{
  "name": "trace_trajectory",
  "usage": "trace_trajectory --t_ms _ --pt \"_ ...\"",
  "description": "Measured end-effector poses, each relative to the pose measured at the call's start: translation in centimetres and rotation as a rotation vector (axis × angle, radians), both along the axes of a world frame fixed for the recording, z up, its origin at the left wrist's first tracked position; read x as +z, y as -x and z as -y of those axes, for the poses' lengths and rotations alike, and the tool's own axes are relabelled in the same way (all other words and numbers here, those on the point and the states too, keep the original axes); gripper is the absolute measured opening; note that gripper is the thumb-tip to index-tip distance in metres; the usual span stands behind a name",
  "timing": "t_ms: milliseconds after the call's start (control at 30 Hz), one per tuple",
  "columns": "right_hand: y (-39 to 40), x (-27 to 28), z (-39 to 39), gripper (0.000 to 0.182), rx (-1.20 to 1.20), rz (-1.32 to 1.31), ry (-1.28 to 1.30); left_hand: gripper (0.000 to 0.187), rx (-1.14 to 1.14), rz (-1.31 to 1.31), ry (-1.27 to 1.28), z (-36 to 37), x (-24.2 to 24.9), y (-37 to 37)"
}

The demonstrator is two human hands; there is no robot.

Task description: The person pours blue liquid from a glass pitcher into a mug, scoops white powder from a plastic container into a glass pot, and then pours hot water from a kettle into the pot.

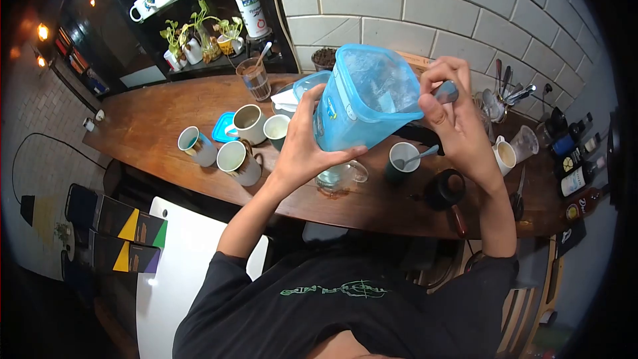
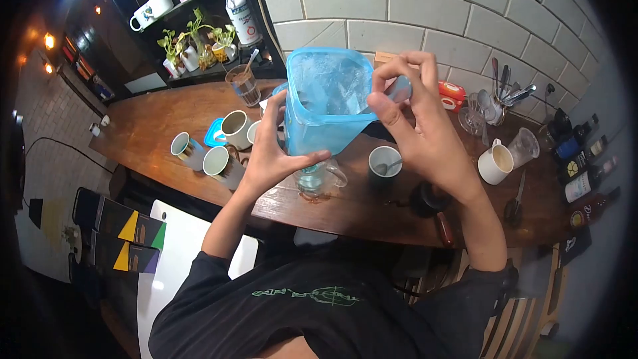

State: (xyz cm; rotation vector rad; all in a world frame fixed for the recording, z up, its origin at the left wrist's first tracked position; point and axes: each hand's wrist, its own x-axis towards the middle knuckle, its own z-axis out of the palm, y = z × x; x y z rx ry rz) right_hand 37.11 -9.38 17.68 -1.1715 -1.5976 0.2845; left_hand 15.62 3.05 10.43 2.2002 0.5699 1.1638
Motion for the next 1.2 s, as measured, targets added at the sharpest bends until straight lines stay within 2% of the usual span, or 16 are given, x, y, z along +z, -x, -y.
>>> trace_trajectory --t_ms 67,167,233,367,433,467,533,600,667,733,800,867,967,1067,1133,1200 --pt "-1.3 -0.8 -0.8 0.026 0.038 0.081 -0.069 0.104 -0.009 0.001 -0.019 -0.4 -0.3 -0.3" --pt "-2.2 -1.1 -1.3 0.031 0.138 0.078 0.021 0.103 -0.093 0.027 0.094 -0.6 -0.2 -0.8" --pt "-2.1 -0.4 -0.8 0.029 0.227 -0.098 0.28 0.101 -0.128 0.026 0.179 -0.7 0.1 -1.2" --pt "-2.2 0.3 -0.3 0.025 0.12 0.013 0.329 0.104 -0.158 -0.012 0.179 -1.1 1.2 -2.4" --pt "-2.9 -1.0 -1.6 0.019 0.184 -0.097 0.059 0.105 -0.093 -0.069 0.083 -1.4 1.3 -3.2" --pt "-3.3 -0.9 -1.6 0.019 0.187 -0.098 0.066 0.105 -0.09 -0.068 0.09 -1.6 1.4 -3.8" --pt "-4.0 -0.7 -1.4 0.02 -0.039 -0.004 0.09 0.104 -0.157 -0.036 0.132 -2.2 1.4 -5.0" --pt "-4.9 -1.3 -2.0 0.02 -0.05 -0.028 0.028 0.109 -0.167 -0.02 0.082 -2.6 1.2 -6.2" --pt "-5.4 -0.9 -1.6 0.021 -0.171 0.05 -0.001 0.117 -0.073 0.025 -0.142 -2.8 0.3 -7.5" --pt "-5.6 0.4 -0.4 0.024 -0.284 0.098 0.072 0.123 -0.05 -0.018 -0.171 -2.3 0.8 -7.4" --pt "-6.9 0.9 -0.4 0.027 -0.42 0.208 -0.008 0.12 0.062 0.039 -0.259 -2.0 1.0 -6.4" --pt "-9.7 -0.2 -0.9 0.031 -0.368 0.123 -0.077 0.111 0.074 0.065 -0.209 -1.7 0.9 -4.5" --pt "-11.8 -1.1 -0.6 0.033 -0.624 0.258 0.099 0.101 0.183 0.062 -0.192 -3.7 -1.3 -2.1" --pt "-13.2 -4.0 -1.4 0.033 -0.578 0.181 0.105 0.095 0.267 -0.021 -0.146 -4.8 -3.4 -1.0" --pt "-14.1 -6.1 -2.1 0.033 -0.599 0.191 0.142 0.094 0.375 -0.07 -0.222 -5.4 -4.2 -0.7" --pt "-15.8 -8.1 -2.9 0.035 -0.658 0.363 0.129 0.098 0.393 -0.094 -0.206 -5.6 -4.6 -0.6"
